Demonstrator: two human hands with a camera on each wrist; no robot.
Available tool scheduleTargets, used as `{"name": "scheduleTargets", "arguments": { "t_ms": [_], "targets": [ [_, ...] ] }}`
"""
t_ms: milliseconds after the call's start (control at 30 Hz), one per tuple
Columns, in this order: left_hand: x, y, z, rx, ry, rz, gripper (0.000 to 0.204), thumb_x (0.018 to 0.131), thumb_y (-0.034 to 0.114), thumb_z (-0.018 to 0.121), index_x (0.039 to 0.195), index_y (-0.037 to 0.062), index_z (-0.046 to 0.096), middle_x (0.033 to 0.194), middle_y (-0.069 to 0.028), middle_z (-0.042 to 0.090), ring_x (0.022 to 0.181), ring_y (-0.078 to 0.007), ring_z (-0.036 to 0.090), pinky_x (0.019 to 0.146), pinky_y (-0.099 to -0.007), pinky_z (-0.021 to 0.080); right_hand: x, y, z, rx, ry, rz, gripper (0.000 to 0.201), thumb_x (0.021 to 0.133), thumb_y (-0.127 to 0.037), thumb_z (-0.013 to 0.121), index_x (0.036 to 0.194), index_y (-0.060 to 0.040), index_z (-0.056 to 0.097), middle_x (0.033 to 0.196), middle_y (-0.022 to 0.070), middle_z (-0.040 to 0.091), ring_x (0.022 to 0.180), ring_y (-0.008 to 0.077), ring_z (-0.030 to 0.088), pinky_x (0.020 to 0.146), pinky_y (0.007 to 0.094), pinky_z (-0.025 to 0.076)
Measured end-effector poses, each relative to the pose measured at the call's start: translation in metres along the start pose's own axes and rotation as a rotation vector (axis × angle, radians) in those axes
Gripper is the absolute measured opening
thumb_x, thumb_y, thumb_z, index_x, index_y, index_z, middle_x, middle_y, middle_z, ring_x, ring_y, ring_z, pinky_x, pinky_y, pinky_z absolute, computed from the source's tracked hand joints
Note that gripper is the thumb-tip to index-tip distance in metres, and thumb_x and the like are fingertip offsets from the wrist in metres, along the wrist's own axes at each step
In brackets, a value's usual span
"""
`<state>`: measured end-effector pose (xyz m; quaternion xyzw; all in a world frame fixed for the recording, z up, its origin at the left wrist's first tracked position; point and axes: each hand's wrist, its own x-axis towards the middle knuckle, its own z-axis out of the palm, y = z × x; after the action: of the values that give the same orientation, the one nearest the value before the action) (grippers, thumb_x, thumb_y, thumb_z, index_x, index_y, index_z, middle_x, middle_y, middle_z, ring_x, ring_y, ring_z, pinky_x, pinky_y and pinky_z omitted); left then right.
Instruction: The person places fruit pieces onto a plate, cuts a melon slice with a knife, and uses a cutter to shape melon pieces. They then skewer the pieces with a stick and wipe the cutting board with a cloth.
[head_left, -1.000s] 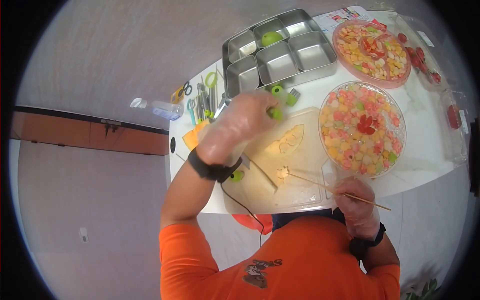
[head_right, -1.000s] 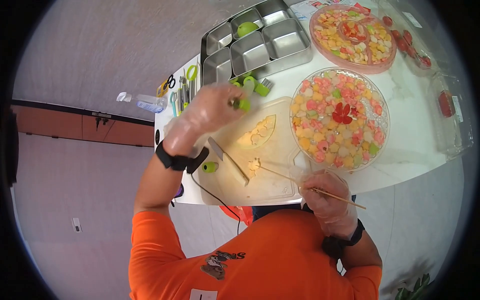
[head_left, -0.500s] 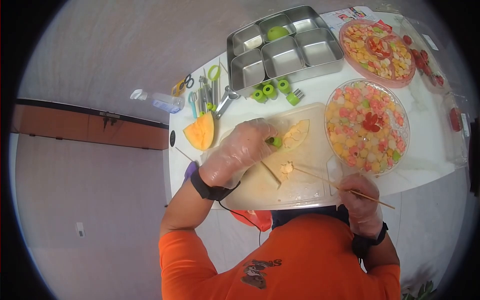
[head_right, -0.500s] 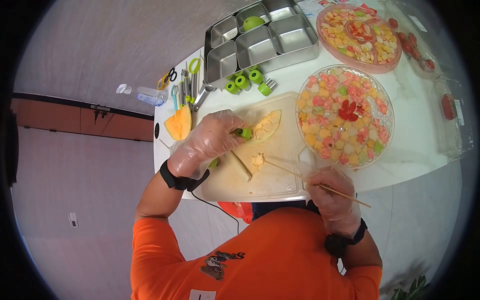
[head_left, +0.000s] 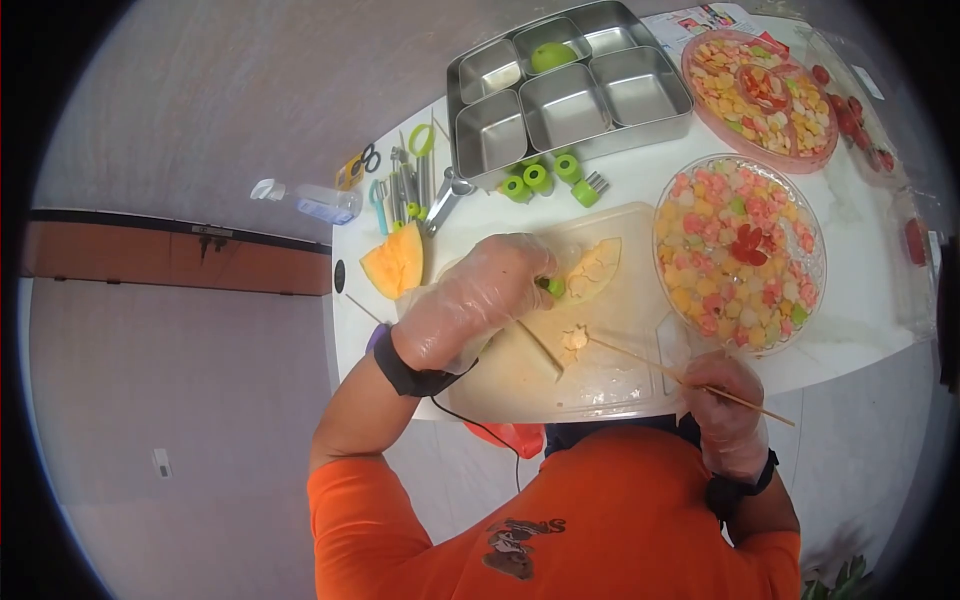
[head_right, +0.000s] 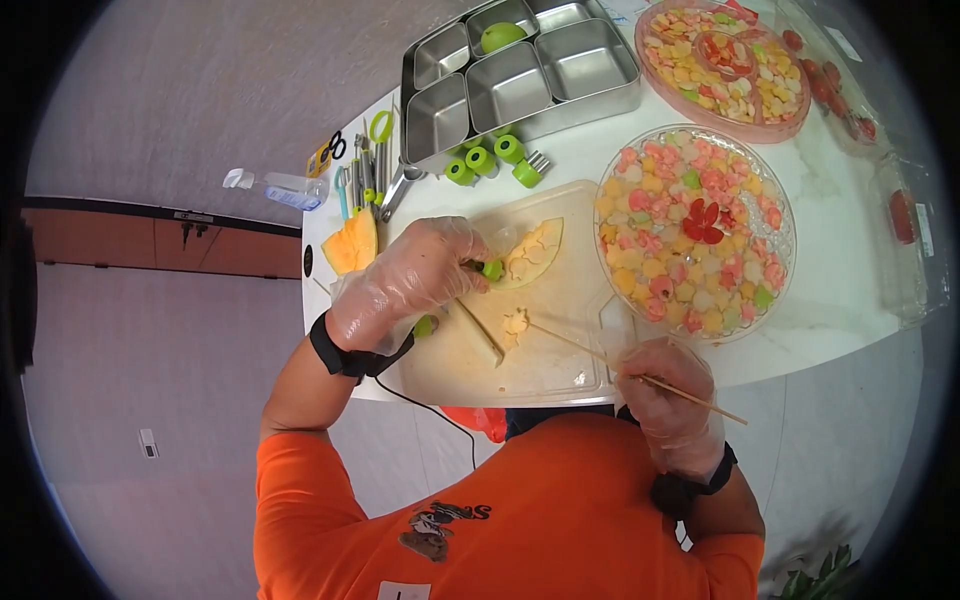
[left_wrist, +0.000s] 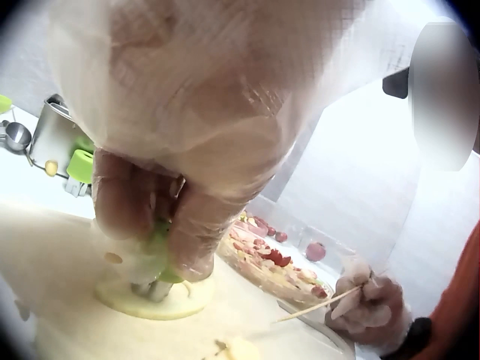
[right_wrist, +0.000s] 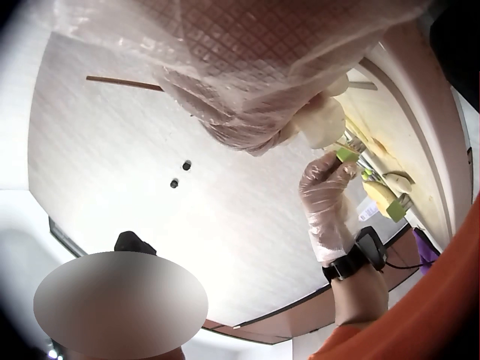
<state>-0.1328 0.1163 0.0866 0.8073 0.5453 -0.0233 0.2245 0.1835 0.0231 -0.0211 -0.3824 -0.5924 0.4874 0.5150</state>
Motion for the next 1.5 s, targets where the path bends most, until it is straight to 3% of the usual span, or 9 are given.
{"name": "scheduleTargets", "arguments": {
  "t_ms": [67,200,300,533,833,1200,1267,1367,1500],
  "targets": [
    [0.000,0.001,0.005,0.035,0.025,0.063,0.036,0.073,0.017,0.087,0.103,0.0025,0.073,0.100,-0.0157,0.070,0.096,-0.0377,0.066,0.086,-0.0417,0.054,0.001,0.000,0.001,-0.006,-0.005,0.003,0.011,0.078,0.002,0.071,0.086,-0.0033,0.065,0.084,0.0083,0.068,0.073,0.0218,0.062,0.067,0.0336,0.049],
    [-0.002,-0.001,0.005,-0.030,0.022,0.004,0.036,0.073,0.017,0.086,0.102,0.0024,0.072,0.100,-0.0155,0.069,0.096,-0.0380,0.066,0.085,-0.0423,0.054,-0.001,0.002,0.002,0.003,0.006,0.049,0.014,0.077,0.006,0.070,0.087,-0.0036,0.065,0.085,0.0081,0.069,0.074,0.0218,0.064,0.067,0.0324,0.050],
    [-0.004,-0.007,0.012,-0.047,0.068,0.092,0.036,0.073,0.018,0.087,0.102,0.0028,0.073,0.099,-0.0158,0.069,0.095,-0.0378,0.066,0.085,-0.0423,0.054,0.006,-0.013,0.009,-0.119,0.013,0.004,0.017,0.078,0.007,0.070,0.090,-0.0044,0.065,0.085,0.0090,0.068,0.074,0.0241,0.065,0.067,0.0336,0.052],
    [-0.004,-0.001,0.008,-0.036,0.029,-0.062,0.040,0.073,0.020,0.088,0.107,0.0045,0.074,0.102,-0.0162,0.072,0.098,-0.0367,0.067,0.087,-0.0411,0.054,0.029,-0.033,0.035,-0.387,-0.071,-0.304,0.021,0.083,0.004,0.069,0.100,-0.0066,0.064,0.087,0.0114,0.067,0.075,0.0319,0.064,0.070,0.0409,0.053],
    [-0.005,-0.003,0.010,-0.040,0.044,-0.098,0.043,0.074,0.022,0.088,0.111,0.0046,0.075,0.103,-0.0170,0.074,0.097,-0.0344,0.069,0.086,-0.0393,0.054,0.017,-0.032,0.031,-0.519,-0.221,-0.354,0.021,0.081,0.006,0.069,0.099,-0.0035,0.064,0.100,0.0097,0.064,0.090,0.0301,0.065,0.075,0.0415,0.053],
    [-0.008,-0.035,0.013,-0.307,0.081,-0.255,0.042,0.079,0.025,0.082,0.117,0.0065,0.074,0.108,-0.0160,0.074,0.100,-0.0331,0.069,0.088,-0.0387,0.054,0.017,-0.037,0.032,-0.517,-0.234,-0.386,0.021,0.078,0.008,0.069,0.096,-0.0014,0.064,0.101,0.0092,0.063,0.089,0.0300,0.065,0.074,0.0409,0.054],
    [-0.007,-0.036,0.012,-0.350,0.058,-0.304,0.037,0.081,0.006,0.082,0.117,-0.0008,0.073,0.099,-0.0082,0.073,0.091,-0.0154,0.067,0.082,-0.0298,0.054,0.018,-0.038,0.033,-0.513,-0.233,-0.359,0.021,0.077,0.008,0.068,0.096,-0.0012,0.064,0.101,0.0093,0.063,0.089,0.0302,0.065,0.074,0.0409,0.054],
    [-0.009,-0.041,0.019,-0.591,0.085,-0.329,0.032,0.084,0.005,0.079,0.114,-0.0004,0.073,0.097,-0.0049,0.071,0.089,-0.0135,0.066,0.080,-0.0285,0.053,0.018,-0.037,0.033,-0.531,-0.220,-0.392,0.021,0.078,0.009,0.068,0.096,-0.0003,0.064,0.101,0.0099,0.063,0.089,0.0305,0.065,0.075,0.0403,0.054],
    [-0.024,-0.013,-0.002,-0.665,0.141,-0.389,0.030,0.086,0.004,0.076,0.114,-0.0033,0.070,0.097,-0.0048,0.069,0.086,-0.0128,0.065,0.076,-0.0277,0.053,0.017,-0.035,0.035,-0.473,-0.193,-0.300,0.019,0.081,0.009,0.068,0.097,-0.0011,0.064,0.098,0.0121,0.065,0.086,0.0318,0.065,0.075,0.0400,0.054]
  ]
}}
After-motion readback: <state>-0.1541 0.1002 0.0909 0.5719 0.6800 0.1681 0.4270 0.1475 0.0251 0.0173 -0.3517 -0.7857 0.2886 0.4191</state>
